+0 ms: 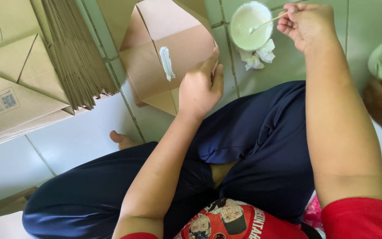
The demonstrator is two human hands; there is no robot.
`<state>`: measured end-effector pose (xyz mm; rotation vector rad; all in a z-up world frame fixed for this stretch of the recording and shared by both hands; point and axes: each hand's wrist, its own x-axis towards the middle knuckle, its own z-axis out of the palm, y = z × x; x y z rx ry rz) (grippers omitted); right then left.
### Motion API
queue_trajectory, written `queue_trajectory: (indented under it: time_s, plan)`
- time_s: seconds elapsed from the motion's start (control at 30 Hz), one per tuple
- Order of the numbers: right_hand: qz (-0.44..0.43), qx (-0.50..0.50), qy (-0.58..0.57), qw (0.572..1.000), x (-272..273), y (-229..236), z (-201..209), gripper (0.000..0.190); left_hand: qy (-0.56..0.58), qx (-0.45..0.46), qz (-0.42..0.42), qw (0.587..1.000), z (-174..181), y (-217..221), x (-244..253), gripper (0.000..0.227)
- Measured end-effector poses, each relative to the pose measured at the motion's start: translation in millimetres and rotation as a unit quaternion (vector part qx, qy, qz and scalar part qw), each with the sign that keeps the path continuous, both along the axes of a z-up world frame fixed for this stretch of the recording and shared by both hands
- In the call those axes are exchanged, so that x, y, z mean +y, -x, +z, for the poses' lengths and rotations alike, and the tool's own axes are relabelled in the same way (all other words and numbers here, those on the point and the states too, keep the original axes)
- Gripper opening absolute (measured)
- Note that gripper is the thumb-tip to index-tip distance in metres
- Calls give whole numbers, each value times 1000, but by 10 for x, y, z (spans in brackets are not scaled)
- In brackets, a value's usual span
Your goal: The person applies adhesive using a cotton swab to the interior flaps of a paper bag and presses the folds together by hand.
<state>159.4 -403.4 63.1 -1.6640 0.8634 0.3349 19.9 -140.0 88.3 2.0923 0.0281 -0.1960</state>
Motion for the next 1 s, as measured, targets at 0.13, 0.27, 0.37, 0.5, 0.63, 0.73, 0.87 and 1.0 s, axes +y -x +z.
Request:
queue_trajectory:
  time_s: [0.13,0.27,0.37,0.5,0.63,0.73,0.87,1.0]
  plan:
    - [-24,5,-18,1000,162,75,340,7,-7,-10,-3,1000,-13,3,-15,45]
    - [-87,21,-24,996,274,142,613,9,-22,7,-20,1000,2,-6,-21,49]
    - [-116,-39,-117,986,4,118,349,8,-50,42,-32,997,-9,-20,-72,53]
    - [-101,-128,-96,982,235,215,653,5,-72,89,-63,991,77,-35,-108,62]
    - [9,-228,-68,971,643,396,886,8,-83,112,-90,986,80,-29,-152,70]
    - [106,-280,-26,954,972,542,842,8,-111,55,-67,990,-72,18,-267,70]
    - [248,-330,113,904,1377,670,753,3,-178,-75,52,980,-246,114,-480,69]
    - [360,-386,205,824,1447,656,553,6,-153,-70,87,982,-249,131,-569,69]
